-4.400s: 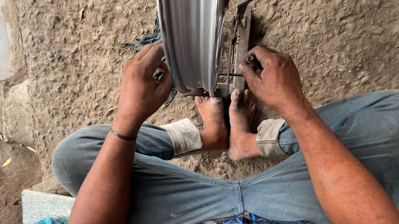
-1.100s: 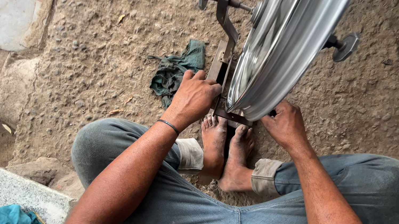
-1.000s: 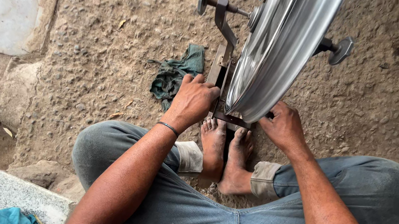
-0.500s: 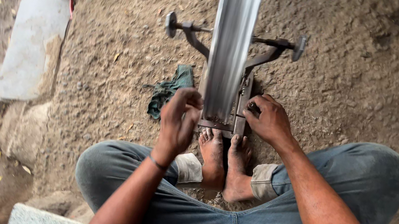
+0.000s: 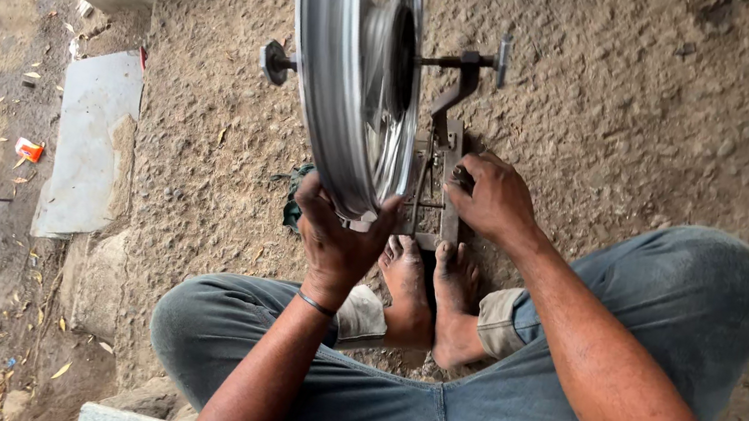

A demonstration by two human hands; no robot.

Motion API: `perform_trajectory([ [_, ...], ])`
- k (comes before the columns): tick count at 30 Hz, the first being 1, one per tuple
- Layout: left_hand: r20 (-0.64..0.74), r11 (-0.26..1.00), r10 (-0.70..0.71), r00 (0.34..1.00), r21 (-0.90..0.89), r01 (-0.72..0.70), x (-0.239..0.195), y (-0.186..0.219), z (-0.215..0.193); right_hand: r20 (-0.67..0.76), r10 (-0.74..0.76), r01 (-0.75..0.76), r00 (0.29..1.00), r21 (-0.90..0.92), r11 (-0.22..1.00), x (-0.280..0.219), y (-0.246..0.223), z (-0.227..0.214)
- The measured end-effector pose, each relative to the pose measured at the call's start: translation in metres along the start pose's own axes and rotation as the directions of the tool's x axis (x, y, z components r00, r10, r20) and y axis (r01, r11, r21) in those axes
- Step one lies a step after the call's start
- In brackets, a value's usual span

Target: The person sits on the ground and cleans a bicycle wheel mounted on a stand. They use a blue cloth to wipe the rim and spokes, rotating the wheel to access different sections. The person also wipes the hub area and the metal stand holding the wheel.

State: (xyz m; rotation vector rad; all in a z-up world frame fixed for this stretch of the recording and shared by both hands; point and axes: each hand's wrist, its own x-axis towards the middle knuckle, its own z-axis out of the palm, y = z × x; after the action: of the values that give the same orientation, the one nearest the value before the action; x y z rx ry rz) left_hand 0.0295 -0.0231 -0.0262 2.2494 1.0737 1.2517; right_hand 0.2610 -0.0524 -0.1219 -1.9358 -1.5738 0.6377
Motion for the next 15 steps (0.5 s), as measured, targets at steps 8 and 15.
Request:
perform_trajectory([
  [8, -0.094, 0.999, 0.022, 0.995, 0.027, -0.019, -0.003, 0.005, 0.009, 0.131, 0.221, -0.223, 0.966, 0.000, 0.975, 0.002, 0.026, 0.009],
  [15, -0.232, 0.993, -0.121, 0.965, -0.031, 0.117, -0.009, -0.006, 0.040, 0.078, -0.085, 0.082, 0.993, 0.041, 0.996, 0.012, 0.077, -0.009],
])
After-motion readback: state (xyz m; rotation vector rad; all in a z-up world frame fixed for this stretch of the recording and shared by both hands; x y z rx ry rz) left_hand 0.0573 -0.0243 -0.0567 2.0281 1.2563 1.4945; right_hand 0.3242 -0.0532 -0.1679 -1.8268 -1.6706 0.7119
